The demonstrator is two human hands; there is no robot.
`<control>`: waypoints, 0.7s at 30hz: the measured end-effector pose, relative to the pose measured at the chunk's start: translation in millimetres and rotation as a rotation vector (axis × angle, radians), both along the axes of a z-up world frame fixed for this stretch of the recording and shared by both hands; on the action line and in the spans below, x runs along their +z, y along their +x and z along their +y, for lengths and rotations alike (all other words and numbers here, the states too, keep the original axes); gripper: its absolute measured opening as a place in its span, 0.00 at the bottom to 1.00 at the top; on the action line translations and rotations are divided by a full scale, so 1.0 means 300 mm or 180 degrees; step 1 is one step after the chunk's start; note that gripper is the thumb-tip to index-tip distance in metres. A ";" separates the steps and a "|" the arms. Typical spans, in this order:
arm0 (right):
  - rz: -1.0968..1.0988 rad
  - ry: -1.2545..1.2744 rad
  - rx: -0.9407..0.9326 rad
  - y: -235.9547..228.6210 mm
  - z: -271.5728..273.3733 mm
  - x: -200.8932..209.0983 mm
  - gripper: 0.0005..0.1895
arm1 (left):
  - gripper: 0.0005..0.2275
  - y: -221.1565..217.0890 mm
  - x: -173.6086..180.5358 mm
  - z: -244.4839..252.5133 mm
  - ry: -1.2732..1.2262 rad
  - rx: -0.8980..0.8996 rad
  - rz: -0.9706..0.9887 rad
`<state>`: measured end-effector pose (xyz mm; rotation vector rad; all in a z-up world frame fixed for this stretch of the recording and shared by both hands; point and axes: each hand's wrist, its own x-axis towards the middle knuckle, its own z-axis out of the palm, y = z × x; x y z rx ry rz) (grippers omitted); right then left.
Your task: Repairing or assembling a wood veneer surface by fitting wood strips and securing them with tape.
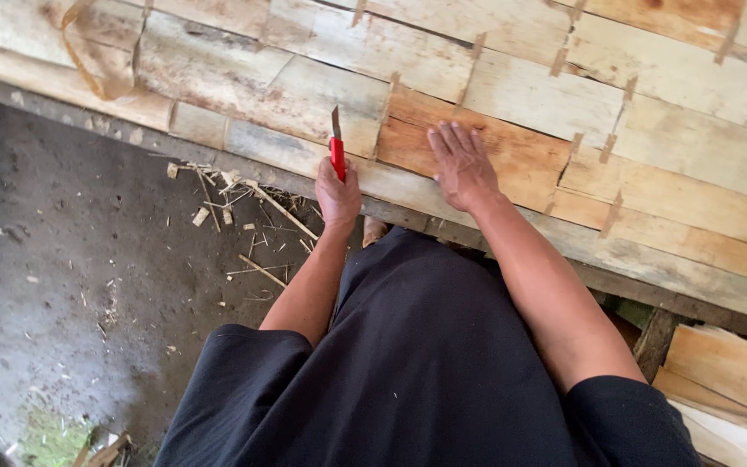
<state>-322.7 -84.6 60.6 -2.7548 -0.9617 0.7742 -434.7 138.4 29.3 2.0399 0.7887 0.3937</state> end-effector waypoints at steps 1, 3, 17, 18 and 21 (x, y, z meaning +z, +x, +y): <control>0.0004 -0.0013 0.0036 -0.005 0.012 -0.009 0.44 | 0.05 -0.011 -0.005 0.014 -0.0013 0.0036 0.0004; 0.0007 -0.0038 -0.0100 -0.013 0.028 -0.028 0.44 | 0.04 -0.027 -0.018 0.035 -0.0083 0.0010 -0.0072; -0.0262 0.1314 -0.0593 -0.126 0.107 -0.002 0.23 | 0.16 -0.024 -0.013 0.025 -0.1612 -0.0362 0.0315; -0.0079 0.1831 -0.0749 -0.149 0.124 -0.004 0.18 | 0.19 -0.025 -0.035 0.005 -0.2172 -0.0415 0.0197; 0.1104 0.2663 -0.1266 -0.212 0.175 -0.053 0.13 | 0.19 -0.017 -0.061 -0.087 -0.2402 -0.0690 -0.0554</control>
